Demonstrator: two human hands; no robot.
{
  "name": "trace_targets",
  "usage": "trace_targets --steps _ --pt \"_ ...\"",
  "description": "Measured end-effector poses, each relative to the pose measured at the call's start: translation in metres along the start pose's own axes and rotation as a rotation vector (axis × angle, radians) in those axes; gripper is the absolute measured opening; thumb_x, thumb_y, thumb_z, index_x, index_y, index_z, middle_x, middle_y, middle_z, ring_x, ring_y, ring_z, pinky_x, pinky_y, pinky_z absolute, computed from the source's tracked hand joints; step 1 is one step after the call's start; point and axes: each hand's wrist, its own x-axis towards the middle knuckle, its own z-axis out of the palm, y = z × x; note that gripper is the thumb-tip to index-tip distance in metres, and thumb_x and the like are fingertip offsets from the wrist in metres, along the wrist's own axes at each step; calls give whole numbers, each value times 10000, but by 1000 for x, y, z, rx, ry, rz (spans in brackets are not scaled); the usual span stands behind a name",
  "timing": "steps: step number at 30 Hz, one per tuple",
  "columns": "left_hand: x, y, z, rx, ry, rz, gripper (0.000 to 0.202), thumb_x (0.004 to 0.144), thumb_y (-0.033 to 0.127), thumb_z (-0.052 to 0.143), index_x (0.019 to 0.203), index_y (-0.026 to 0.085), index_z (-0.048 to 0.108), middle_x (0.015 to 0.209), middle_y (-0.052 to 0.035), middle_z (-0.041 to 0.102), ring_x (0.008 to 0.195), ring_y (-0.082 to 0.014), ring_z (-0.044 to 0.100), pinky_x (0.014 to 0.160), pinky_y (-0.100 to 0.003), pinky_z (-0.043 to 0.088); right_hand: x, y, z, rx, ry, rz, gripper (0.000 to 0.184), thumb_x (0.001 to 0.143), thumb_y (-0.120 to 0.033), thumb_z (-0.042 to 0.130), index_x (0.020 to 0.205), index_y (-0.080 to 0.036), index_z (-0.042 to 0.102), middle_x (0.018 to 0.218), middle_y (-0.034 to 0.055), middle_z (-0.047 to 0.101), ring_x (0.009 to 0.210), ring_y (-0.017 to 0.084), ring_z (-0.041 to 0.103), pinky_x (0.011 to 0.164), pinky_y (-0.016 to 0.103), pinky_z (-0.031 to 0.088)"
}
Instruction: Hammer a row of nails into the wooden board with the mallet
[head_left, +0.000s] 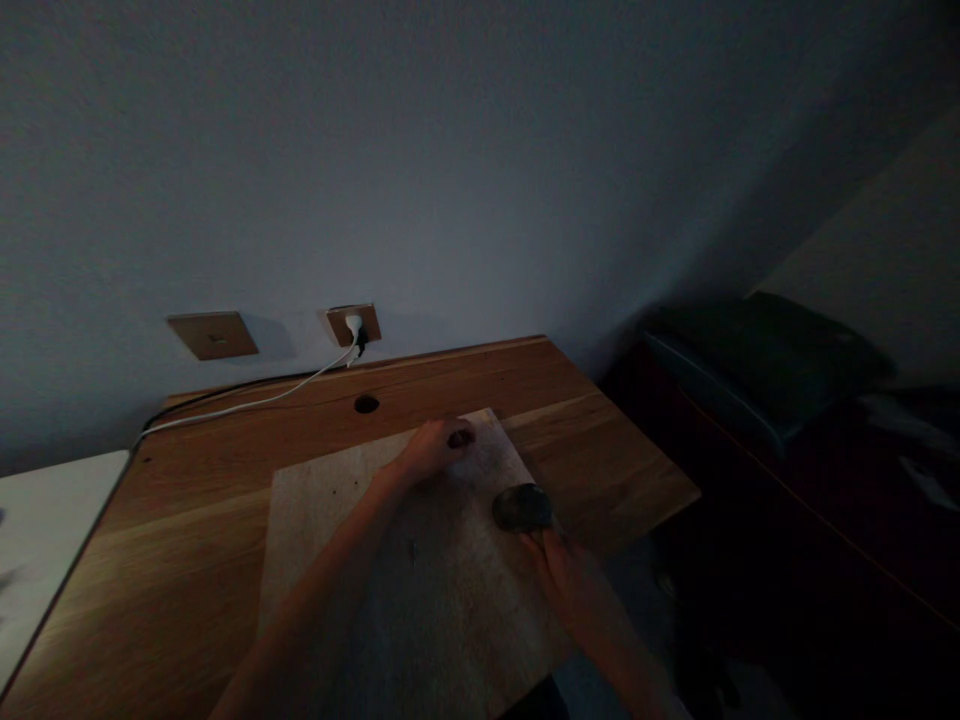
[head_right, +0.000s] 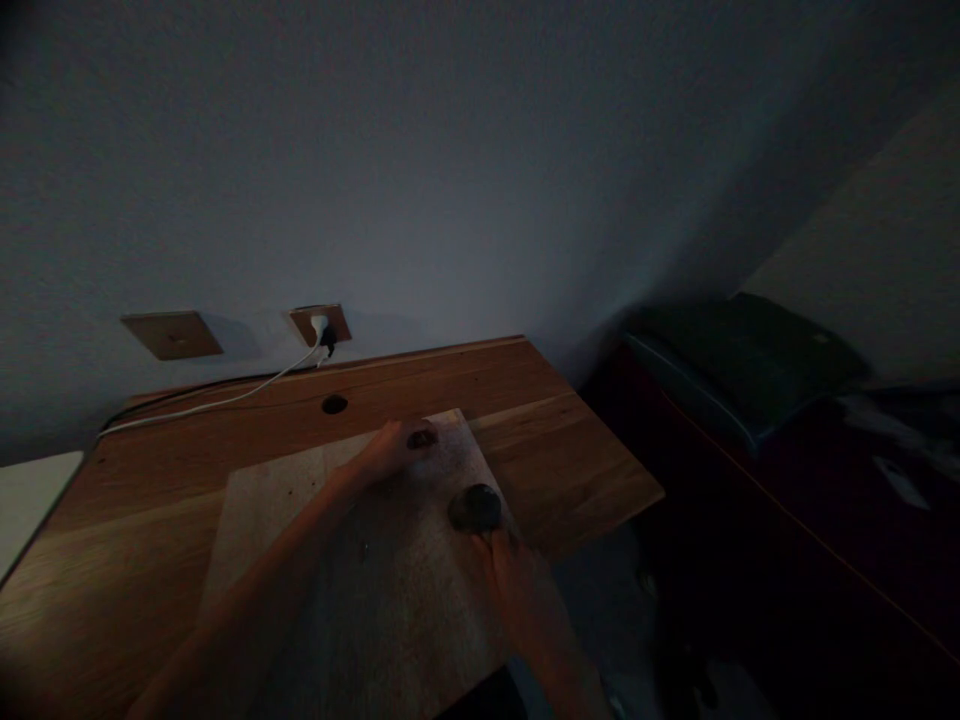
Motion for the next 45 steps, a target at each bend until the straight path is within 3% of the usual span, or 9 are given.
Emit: trace_targets --steps 6,13,18,23,28,34,40,45 --pt "1 -9 6 -96 17 -36 316 756 97 719 1061 183 719 938 -35 767 801 -156 698 753 -249 521 -1 1 2 -26 4 6 353 1079 -332 314 1079 -183 635 878 106 771 745 239 758 597 306 498" --pt "1 -10 7 -62 34 -48 266 747 117 742 1003 188 723 926 -27 763 796 -159 690 729 -245 511 -1 3 3 -44 -6 5 422 1086 -396 276 1052 -171 631 824 109 762 747 261 758 611 319 495" --pt "1 -12 9 -67 53 -35 292 750 93 715 1025 189 724 930 -26 765 791 -156 694 727 -242 516 -1 0 -1 -7 31 -4 377 1080 -359 297 1115 -181 628 919 118 781 777 260 767 620 321 507" --pt "0 -12 9 -60 64 -38 333 742 69 702 1053 186 723 941 -36 771 797 -159 699 749 -258 536 0 -1 -3 -3 -24 15 342 1064 -333 342 1116 -168 638 883 121 780 768 274 764 621 330 516" --pt "-1 -11 10 -80 75 -42 350 741 76 709 1077 175 717 930 -36 769 778 -151 691 734 -252 530 -1 -3 -5 12 -41 45 345 1060 -346 364 1102 -165 655 907 125 770 817 272 757 697 336 533" --pt "0 -11 10 -69 74 -32 349 736 77 678 1064 189 729 928 -33 766 774 -149 690 740 -250 533 -2 -1 -18 188 -123 61 351 1047 -413 399 1074 -203 680 1019 103 768 957 255 737 801 337 541" --pt "1 -12 12 -26 65 -57 354 746 135 702 1090 213 735 932 -26 769 784 -159 691 752 -258 535 5 3 -25 243 -141 62 324 1011 -427 453 920 -221 686 867 75 752 852 244 731 716 311 532" --pt "0 -14 12 -74 69 -32 377 738 81 686 1092 205 732 955 -23 768 797 -147 685 763 -243 526 29 0 -23 384 -116 95 330 1009 -457 436 851 -220 603 659 22 685 619 202 688 597 288 488"
